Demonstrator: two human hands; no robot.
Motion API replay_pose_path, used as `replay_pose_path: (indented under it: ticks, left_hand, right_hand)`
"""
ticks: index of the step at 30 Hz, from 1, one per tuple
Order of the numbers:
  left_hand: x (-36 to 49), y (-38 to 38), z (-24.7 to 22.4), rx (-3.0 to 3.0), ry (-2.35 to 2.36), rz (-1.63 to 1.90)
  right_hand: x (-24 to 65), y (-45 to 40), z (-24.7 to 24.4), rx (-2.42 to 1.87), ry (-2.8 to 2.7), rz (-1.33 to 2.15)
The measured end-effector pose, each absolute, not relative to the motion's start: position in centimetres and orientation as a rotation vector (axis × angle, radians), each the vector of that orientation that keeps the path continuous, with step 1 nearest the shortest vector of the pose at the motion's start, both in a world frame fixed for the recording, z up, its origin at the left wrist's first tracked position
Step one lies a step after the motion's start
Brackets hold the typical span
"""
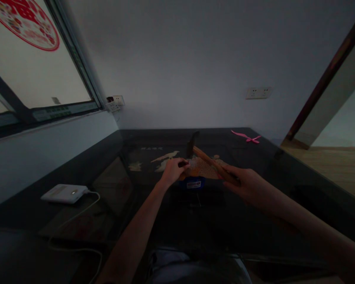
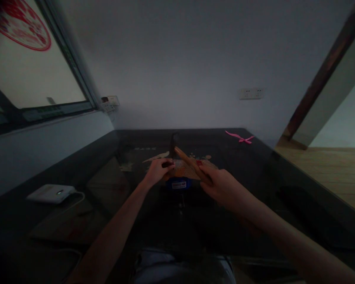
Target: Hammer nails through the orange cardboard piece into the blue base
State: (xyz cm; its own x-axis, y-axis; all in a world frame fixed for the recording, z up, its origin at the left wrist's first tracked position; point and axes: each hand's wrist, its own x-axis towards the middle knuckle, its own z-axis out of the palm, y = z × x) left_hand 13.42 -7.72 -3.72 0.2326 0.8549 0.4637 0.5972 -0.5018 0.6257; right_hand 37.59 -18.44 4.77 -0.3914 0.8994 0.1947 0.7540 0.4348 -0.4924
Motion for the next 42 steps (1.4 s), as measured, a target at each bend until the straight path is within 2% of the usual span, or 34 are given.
replay_pose_path:
  ticks: [14,29,42]
  left_hand:
    - [13.4,-7.7,-3.7,2.265,1.332,1.161]
    - [13.5,-7.6,-3.9,2.191,1.334,1.202]
    - [13.5,-7.9,-3.5,2.228,1.310,1.171]
  right_hand:
    - [38.4,-19.5,4.3,-1.320,-1.915,0.753]
    - [39.1,-20.0,2.2,-1.324,-1.791,0.849]
    - [40.8,-19.6,-1.6,-1.323,-1.500,0.917]
